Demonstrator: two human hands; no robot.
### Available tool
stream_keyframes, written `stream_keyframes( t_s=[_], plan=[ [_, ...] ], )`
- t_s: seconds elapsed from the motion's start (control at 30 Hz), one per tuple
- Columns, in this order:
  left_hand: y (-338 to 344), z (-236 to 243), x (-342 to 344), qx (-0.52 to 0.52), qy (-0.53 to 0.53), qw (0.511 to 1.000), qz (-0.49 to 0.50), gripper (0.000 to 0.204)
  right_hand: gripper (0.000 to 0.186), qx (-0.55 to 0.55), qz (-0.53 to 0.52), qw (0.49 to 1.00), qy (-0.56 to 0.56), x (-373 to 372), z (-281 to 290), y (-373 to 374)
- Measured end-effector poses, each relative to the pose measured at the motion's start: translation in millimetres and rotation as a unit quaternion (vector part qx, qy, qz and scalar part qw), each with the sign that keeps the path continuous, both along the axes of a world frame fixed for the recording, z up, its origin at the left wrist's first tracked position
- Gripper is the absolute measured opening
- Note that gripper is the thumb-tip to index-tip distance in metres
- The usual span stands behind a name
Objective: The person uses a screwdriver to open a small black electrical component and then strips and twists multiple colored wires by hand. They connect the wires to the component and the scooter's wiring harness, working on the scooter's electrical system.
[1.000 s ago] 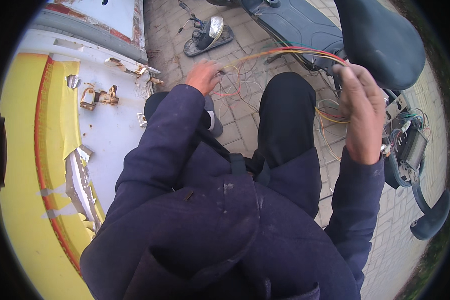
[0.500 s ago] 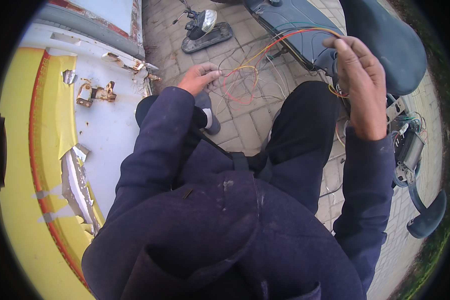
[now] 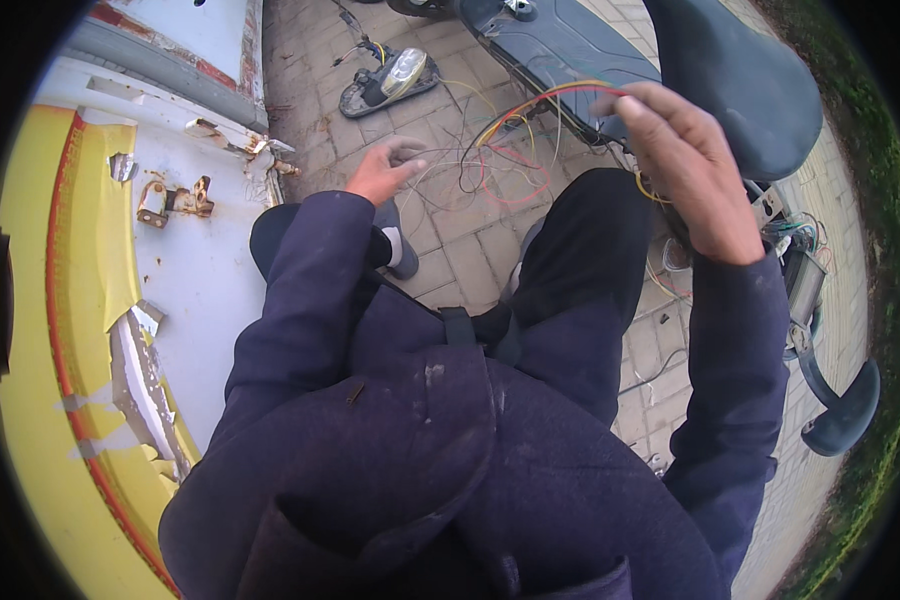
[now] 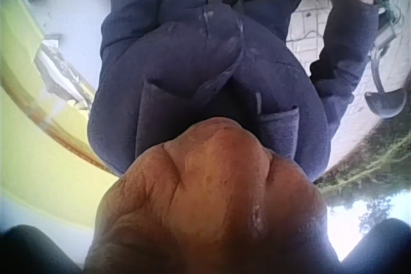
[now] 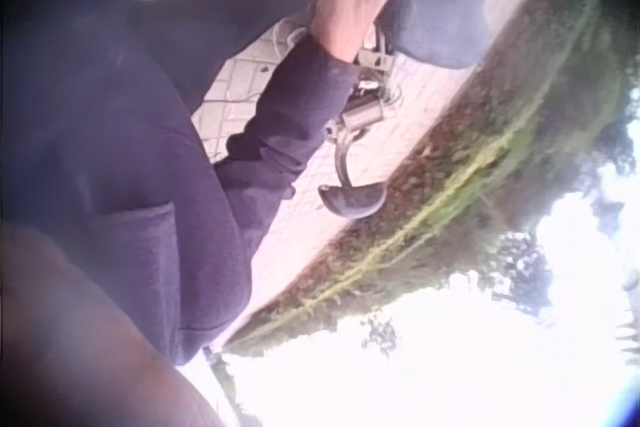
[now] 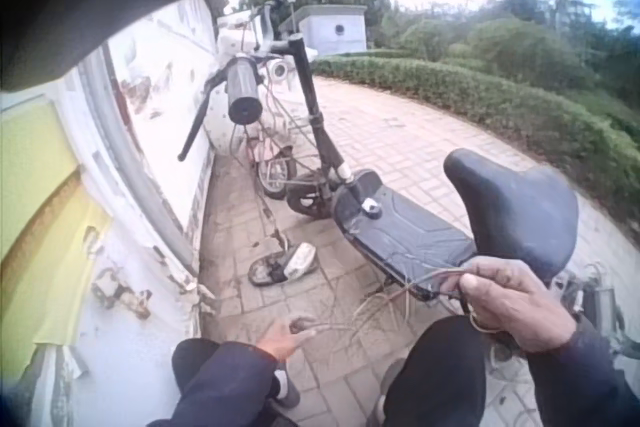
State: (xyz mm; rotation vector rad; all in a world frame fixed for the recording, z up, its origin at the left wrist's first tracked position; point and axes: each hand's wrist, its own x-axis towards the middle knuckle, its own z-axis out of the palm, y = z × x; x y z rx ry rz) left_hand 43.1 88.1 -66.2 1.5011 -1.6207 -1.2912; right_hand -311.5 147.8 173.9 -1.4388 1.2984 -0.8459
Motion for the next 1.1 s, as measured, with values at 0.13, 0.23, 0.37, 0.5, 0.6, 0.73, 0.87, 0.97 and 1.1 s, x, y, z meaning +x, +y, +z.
stream_keyframes(
  t_s=[0.13,0.23,0.37,0.5,0.6,0.73,0.87,0.97,1.1],
  plan=[
    [9,21,-35,-0.034,-0.017,0.990,-0.134,0.049,0.032,-0.083,0.046,0.995,-0.018,-5,4,0],
    [17,39,-53,-0.175,-0.015,0.975,-0.133,0.048,0.032,-0.075,0.060,0.995,-0.001,-12,8,0],
    [16,52,-68,-0.161,-0.014,0.956,-0.244,0.039,0.031,-0.085,0.052,0.995,-0.018,-21,9,1],
    [20,44,-66,-0.049,-0.049,0.978,-0.195,0.027,0.033,-0.129,-0.021,0.991,-0.017,-32,11,6],
    [22,37,-53,-0.001,0.037,0.994,-0.105,0.025,0.033,-0.142,-0.073,0.986,-0.036,-44,12,6],
    [26,36,-36,0.032,0.245,0.969,-0.024,0.026,0.033,-0.104,-0.086,0.989,-0.067,-63,4,11],
    [27,42,-17,0.099,0.302,0.945,-0.082,0.022,0.032,-0.100,-0.112,0.984,-0.096,-78,-4,16],
    [28,44,-12,0.090,0.357,0.926,-0.089,0.019,0.031,-0.111,-0.131,0.981,-0.094,-84,-2,23],
    [29,54,-10,0.099,0.353,0.928,-0.061,0.018,0.031,-0.092,-0.094,0.991,-0.025,-85,2,32]
  ],
)
